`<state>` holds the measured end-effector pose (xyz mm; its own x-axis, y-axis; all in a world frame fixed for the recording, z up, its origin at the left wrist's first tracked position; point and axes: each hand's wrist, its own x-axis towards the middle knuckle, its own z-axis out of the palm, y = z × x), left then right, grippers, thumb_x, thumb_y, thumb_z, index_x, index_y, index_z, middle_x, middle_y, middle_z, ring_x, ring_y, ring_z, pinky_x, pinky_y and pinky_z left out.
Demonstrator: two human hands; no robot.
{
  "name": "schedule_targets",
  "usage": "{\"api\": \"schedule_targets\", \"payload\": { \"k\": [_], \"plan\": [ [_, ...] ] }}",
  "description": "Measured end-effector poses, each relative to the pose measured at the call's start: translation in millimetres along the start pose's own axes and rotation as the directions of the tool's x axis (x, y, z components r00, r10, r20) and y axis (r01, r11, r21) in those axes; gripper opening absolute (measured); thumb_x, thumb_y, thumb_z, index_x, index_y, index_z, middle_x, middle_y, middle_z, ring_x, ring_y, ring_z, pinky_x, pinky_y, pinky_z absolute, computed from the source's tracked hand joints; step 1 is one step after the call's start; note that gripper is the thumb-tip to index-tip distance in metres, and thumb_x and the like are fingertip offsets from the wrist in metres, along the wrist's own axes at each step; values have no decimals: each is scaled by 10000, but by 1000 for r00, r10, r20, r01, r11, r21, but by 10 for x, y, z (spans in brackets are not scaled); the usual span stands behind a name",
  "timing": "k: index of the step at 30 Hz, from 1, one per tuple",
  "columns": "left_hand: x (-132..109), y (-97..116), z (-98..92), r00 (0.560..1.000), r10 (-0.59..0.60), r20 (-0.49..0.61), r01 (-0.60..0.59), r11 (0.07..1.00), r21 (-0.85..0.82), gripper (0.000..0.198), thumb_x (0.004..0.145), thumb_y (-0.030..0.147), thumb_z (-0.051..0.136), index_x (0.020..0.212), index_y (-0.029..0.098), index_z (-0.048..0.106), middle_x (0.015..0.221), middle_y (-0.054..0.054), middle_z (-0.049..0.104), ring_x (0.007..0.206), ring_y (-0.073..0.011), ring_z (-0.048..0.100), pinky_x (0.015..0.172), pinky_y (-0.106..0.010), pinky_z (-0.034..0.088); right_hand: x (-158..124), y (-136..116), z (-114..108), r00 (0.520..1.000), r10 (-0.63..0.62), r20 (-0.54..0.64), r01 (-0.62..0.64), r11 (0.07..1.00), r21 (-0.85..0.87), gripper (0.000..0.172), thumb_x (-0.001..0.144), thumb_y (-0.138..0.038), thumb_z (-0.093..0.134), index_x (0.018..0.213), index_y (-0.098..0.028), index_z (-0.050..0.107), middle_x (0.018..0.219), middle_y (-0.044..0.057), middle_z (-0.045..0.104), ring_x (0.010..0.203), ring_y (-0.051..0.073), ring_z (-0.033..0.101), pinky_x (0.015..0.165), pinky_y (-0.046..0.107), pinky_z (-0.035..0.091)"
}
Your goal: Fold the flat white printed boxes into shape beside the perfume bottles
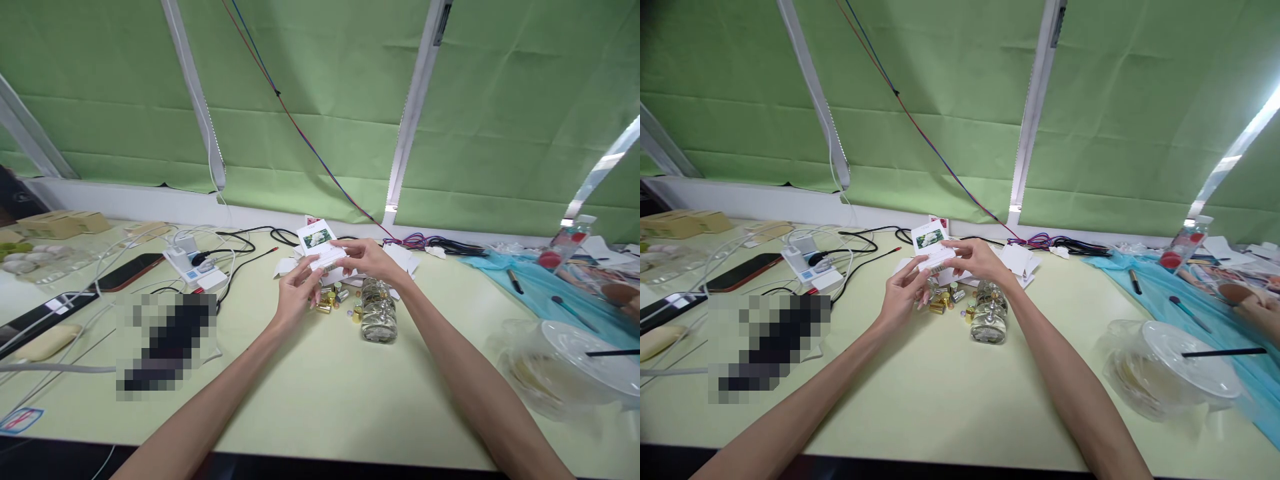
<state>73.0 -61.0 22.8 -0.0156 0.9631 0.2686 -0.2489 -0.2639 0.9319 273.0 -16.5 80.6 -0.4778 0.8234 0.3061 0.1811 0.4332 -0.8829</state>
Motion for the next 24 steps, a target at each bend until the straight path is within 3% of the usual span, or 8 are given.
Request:
{"api": "schedule_targets", "payload": {
  "k": [24],
  "plan": [
    [5, -7, -3, 1000, -4, -24, 4, 1000, -13, 673, 684, 566, 892, 1202, 171, 723, 651, -10, 679, 385, -88, 519, 356, -200, 356, 17, 26, 34, 1000, 0, -23, 0, 1000, -1, 618, 806, -364, 798, 1360, -109, 698, 680, 8, 715, 566, 130, 612, 590, 288, 552]
  ]
}}
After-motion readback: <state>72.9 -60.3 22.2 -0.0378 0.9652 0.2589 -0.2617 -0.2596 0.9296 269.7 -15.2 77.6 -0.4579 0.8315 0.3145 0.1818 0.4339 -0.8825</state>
